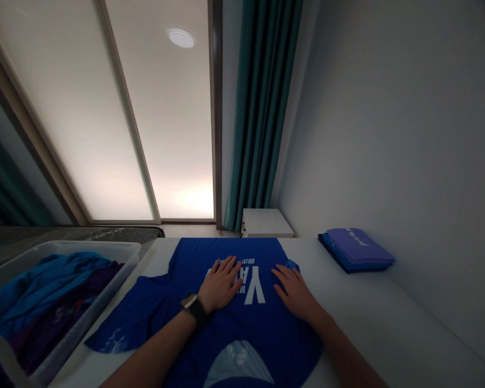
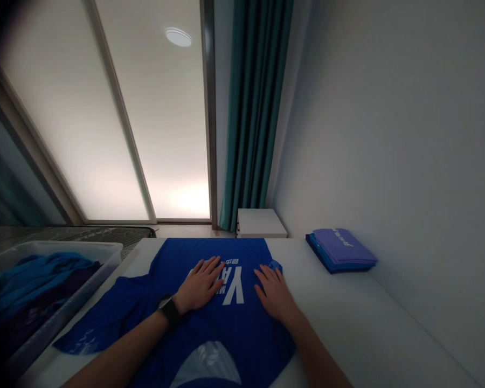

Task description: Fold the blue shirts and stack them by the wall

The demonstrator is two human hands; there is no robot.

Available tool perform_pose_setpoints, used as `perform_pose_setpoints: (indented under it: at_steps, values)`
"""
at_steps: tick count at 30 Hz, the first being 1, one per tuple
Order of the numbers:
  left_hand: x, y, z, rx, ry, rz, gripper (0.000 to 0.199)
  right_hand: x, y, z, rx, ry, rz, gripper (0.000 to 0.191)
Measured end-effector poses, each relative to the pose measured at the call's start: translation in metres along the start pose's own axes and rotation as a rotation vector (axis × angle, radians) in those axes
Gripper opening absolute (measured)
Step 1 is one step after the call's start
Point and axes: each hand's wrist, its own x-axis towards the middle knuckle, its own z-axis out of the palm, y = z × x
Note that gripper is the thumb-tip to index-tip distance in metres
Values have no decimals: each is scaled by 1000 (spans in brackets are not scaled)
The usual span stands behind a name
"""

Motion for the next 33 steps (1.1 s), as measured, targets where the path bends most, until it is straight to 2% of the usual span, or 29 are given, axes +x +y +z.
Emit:
perform_pose_setpoints:
  at_steps: [3,5,8,12,16,18,20,23,28,33]
  values:
    - [0,3,-3,20,71,64,52,0,20,1,27,162,45,50]
    - [2,10,-8,10,97,124,46,1,32,2,65,214,101,49]
    - [10,29,-18,-52,81,222,39,3,43,5,106,199,149,48]
    - [33,64,-23,-95,52,395,32,3,44,8,46,192,209,49]
    - [52,88,-11,-108,62,369,23,0,39,7,-73,226,345,56]
    - [55,92,-1,-120,93,337,22,-1,38,6,-83,238,333,49]
    - [55,92,7,-122,134,324,20,0,37,5,-41,239,274,32]
    - [52,90,13,-124,151,333,18,1,38,3,55,271,208,19]
    - [52,88,13,-147,149,341,18,-7,51,-9,258,430,151,20]
    - [53,89,13,-159,150,345,18,-21,60,-12,304,403,139,27]
